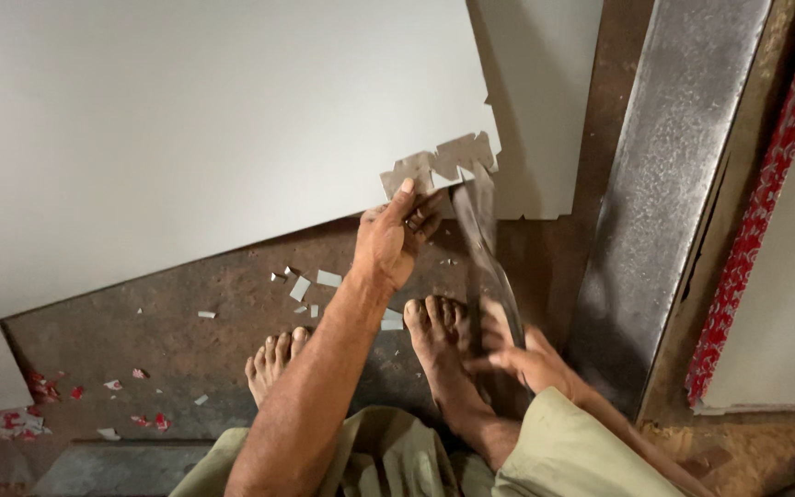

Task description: The person sits on the floor and uses large shears to trim the edges of stacked white paper sheets. They repeatedly flip the stack to cut both sides, removing small offcuts and leaving trimmed sheets.

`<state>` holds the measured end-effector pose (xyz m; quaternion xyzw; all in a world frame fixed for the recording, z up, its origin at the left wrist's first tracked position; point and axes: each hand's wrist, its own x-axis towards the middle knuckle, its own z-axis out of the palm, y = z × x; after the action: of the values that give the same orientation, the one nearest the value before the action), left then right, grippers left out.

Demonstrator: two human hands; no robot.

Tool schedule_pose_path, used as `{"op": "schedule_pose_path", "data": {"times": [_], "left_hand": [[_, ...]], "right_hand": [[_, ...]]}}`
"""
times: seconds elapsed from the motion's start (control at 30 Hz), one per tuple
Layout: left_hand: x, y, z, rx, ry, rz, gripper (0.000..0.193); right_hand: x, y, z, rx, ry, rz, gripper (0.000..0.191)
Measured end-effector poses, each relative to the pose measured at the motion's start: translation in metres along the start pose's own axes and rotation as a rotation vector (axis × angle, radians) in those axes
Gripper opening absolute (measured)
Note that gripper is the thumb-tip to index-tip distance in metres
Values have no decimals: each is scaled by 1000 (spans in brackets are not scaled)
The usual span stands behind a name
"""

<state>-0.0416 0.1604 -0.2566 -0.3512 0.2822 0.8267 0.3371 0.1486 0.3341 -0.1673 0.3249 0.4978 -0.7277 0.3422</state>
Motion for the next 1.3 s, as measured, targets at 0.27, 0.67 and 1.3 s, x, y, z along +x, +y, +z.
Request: {"op": "schedule_pose_path", "data": {"times": [0.27,0.67,1.3], "left_hand": [[-3,1,1,-5,-28,11,25],[-6,6,3,-36,-24,-10,23],[0,1,-2,-26,30,-17,22]], "right_hand": [[16,-26,-26,-1196,586,-195,61],[115,-182,11,-1769,373,-981,60],[66,-127,-3,-1428,702,-767,63]]}}
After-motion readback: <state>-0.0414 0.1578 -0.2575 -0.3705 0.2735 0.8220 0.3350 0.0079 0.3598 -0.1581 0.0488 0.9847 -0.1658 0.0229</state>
